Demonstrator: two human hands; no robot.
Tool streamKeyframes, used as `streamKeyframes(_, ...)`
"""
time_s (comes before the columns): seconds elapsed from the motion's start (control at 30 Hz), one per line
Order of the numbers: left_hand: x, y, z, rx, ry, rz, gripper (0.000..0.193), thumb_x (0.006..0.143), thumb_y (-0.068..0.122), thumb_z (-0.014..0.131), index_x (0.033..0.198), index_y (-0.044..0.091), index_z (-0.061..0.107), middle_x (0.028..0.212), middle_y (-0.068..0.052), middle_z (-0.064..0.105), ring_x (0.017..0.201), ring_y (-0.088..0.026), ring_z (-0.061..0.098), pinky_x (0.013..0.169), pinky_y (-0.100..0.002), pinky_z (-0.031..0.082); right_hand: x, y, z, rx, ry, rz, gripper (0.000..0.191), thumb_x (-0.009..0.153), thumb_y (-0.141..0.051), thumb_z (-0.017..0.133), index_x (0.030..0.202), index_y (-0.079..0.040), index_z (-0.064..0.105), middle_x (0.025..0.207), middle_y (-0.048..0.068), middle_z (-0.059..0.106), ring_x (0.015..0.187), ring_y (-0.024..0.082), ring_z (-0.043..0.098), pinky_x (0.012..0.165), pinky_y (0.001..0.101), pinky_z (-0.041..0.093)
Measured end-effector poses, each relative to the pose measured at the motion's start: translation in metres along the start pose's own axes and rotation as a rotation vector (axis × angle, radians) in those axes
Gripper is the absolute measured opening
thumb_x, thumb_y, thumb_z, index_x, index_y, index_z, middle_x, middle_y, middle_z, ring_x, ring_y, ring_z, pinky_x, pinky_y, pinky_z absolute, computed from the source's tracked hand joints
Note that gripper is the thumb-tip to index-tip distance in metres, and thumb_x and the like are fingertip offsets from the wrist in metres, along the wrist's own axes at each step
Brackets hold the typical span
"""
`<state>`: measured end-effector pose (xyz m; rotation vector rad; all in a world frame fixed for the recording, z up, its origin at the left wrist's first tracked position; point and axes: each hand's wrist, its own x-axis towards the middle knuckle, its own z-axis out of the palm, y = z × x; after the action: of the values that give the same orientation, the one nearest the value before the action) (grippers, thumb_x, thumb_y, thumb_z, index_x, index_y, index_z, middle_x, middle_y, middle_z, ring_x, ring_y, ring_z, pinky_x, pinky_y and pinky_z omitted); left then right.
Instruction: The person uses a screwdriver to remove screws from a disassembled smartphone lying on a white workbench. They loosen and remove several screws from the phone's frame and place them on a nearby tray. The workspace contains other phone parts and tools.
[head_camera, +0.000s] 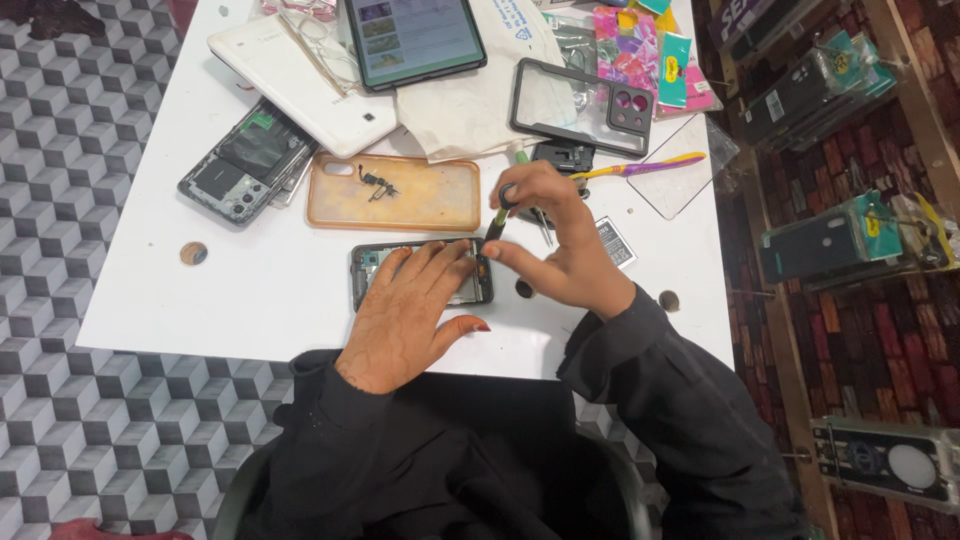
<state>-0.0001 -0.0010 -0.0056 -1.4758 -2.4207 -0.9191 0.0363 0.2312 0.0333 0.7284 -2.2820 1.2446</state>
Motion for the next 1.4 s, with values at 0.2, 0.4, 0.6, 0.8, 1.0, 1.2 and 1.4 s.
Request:
streamKeyframes(0.2, 0.0, 0.0, 0.001, -0.005, -0.006, -0.002, 0.063, 0.087, 0.045, 0.071, 0.132, 0.003, 0.057, 0.145, -0.014, 0.055, 0.134, -0.032, 0.047, 0.111, -0.048, 0.033, -0.003, 0.006, 0.004, 0.26, 0.027, 0.168, 0.048, 0.101, 0.016, 0.053, 0.137, -0.013, 0.041, 0.13, 0.012, 0.056, 0.127, 0.024, 0.069, 0.105, 0.0378, 0.062)
streamKeyframes(0.4, 0.0, -0.001, -0.001, -0.004, -0.008, 0.01, 0.064, 0.086, 0.045, 0.071, 0.132, 0.002, 0.057, 0.144, -0.014, 0.055, 0.133, -0.032, 0.048, 0.109, -0.047, 0.034, -0.006, 0.005, 0.002, -0.022, -0.026, 0.066, 0.064, 0.091, 0.017, 0.07, 0.14, -0.01, 0.039, 0.134, 0.021, 0.053, 0.127, 0.031, 0.062, 0.105, 0.0408, 0.056)
streamKeyframes(0.6, -0.001, 0.001, 0.0, 0.01, 0.027, 0.013, 0.064, 0.087, 0.045, 0.071, 0.132, 0.003, 0.058, 0.144, -0.013, 0.055, 0.133, -0.032, 0.048, 0.11, -0.048, 0.034, -0.006, 0.011, 0.005, 0.146, -0.006, 0.192, 0.059, 0.102, 0.014, 0.056, 0.147, -0.017, 0.035, 0.133, 0.01, 0.062, 0.129, 0.021, 0.069, 0.105, 0.0357, 0.06)
streamKeyframes(0.8, 0.0, 0.001, 0.0, 0.008, 0.011, 0.006, 0.064, 0.087, 0.045, 0.071, 0.133, 0.003, 0.057, 0.143, -0.013, 0.055, 0.133, -0.032, 0.048, 0.11, -0.048, 0.034, 0.001, -0.001, -0.002, -0.024, -0.078, 0.081, 0.073, 0.086, 0.018, 0.049, 0.151, -0.012, 0.034, 0.14, 0.017, 0.051, 0.137, 0.03, 0.056, 0.111, 0.0389, 0.05)
streamKeyframes(1.0, 0.001, 0.0, 0.0, -0.001, 0.016, 0.02, 0.068, 0.087, 0.045, 0.07, 0.138, 0.002, 0.055, 0.143, -0.013, 0.055, 0.133, -0.032, 0.047, 0.109, -0.048, 0.034, 0.006, -0.001, 0.002, -0.161, 0.007, 0.111, 0.07, 0.086, -0.004, 0.085, 0.142, -0.012, 0.043, 0.13, 0.013, 0.057, 0.114, 0.024, 0.06, 0.092, 0.0367, 0.057)
streamKeyframes(1.2, -0.001, 0.0, 0.002, 0.007, 0.014, 0.014, 0.065, 0.088, 0.046, 0.07, 0.135, 0.003, 0.056, 0.144, -0.013, 0.055, 0.134, -0.032, 0.047, 0.111, -0.048, 0.034, 0.002, -0.004, 0.0, -0.128, -0.027, 0.081, 0.071, 0.09, 0.011, 0.063, 0.152, -0.011, 0.036, 0.137, 0.014, 0.059, 0.133, 0.027, 0.064, 0.111, 0.0425, 0.054)
streamKeyframes(1.4, 0.0, -0.001, 0.003, -0.005, 0.018, 0.017, 0.068, 0.087, 0.047, 0.069, 0.137, 0.002, 0.056, 0.142, -0.014, 0.055, 0.133, -0.032, 0.047, 0.11, -0.049, 0.033, 0.004, -0.005, 0.004, -0.116, 0.0, 0.035, 0.073, 0.092, -0.002, 0.08, 0.146, -0.01, 0.032, 0.131, 0.017, 0.061, 0.125, 0.028, 0.065, 0.103, 0.0407, 0.055)
